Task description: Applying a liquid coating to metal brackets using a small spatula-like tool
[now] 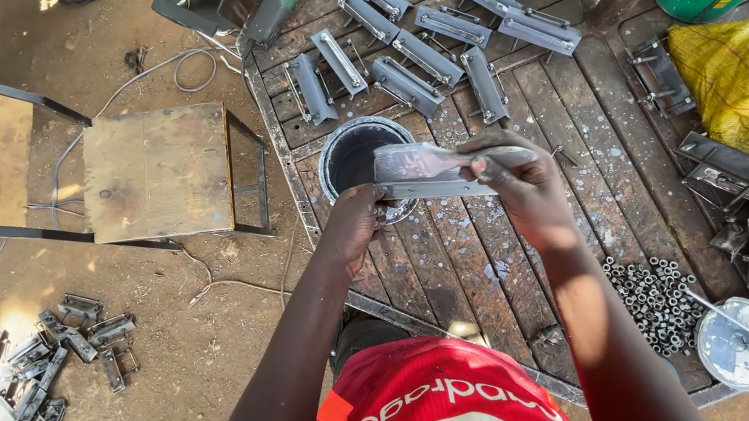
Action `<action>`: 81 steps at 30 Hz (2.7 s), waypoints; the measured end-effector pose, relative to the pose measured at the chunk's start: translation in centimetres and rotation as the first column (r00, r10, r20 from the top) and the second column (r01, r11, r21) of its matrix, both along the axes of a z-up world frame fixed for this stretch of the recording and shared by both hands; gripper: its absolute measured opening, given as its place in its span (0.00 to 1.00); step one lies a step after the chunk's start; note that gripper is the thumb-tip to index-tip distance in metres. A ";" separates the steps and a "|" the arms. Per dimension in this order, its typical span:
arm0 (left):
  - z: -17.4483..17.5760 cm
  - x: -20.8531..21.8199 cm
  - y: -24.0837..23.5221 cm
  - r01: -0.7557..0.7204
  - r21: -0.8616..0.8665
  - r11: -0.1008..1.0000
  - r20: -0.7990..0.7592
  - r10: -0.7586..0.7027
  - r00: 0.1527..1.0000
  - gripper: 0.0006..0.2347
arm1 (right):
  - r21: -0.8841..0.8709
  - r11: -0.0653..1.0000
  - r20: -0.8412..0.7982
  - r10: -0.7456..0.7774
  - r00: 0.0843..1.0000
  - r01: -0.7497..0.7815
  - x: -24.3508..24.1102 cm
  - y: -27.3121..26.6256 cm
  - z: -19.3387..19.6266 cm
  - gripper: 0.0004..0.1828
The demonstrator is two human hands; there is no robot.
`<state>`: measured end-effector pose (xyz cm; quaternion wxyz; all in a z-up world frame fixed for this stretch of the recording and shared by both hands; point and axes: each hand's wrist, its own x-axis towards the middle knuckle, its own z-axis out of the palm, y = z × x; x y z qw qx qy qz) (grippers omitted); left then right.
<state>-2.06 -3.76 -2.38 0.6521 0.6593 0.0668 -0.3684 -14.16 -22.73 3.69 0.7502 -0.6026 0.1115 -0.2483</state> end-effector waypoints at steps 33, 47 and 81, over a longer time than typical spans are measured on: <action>5.5 -0.9 3.2 0.243 0.365 0.899 0.765 -0.438 0.472 0.07 | 0.435 0.887 -0.190 -0.079 0.979 0.156 -0.8 -1.3 3.2 0.14; 3.9 0.4 5.1 0.092 0.470 0.878 0.827 -0.474 0.301 0.08 | 0.167 0.897 -0.450 -0.299 0.842 0.408 -7.8 -9.6 -6.5 0.10; 5.1 -2.6 8.0 -0.485 -0.212 0.848 -0.163 0.459 0.873 0.04 | -0.656 0.755 -0.243 -0.231 0.942 0.016 -1.6 1.2 -3.3 0.20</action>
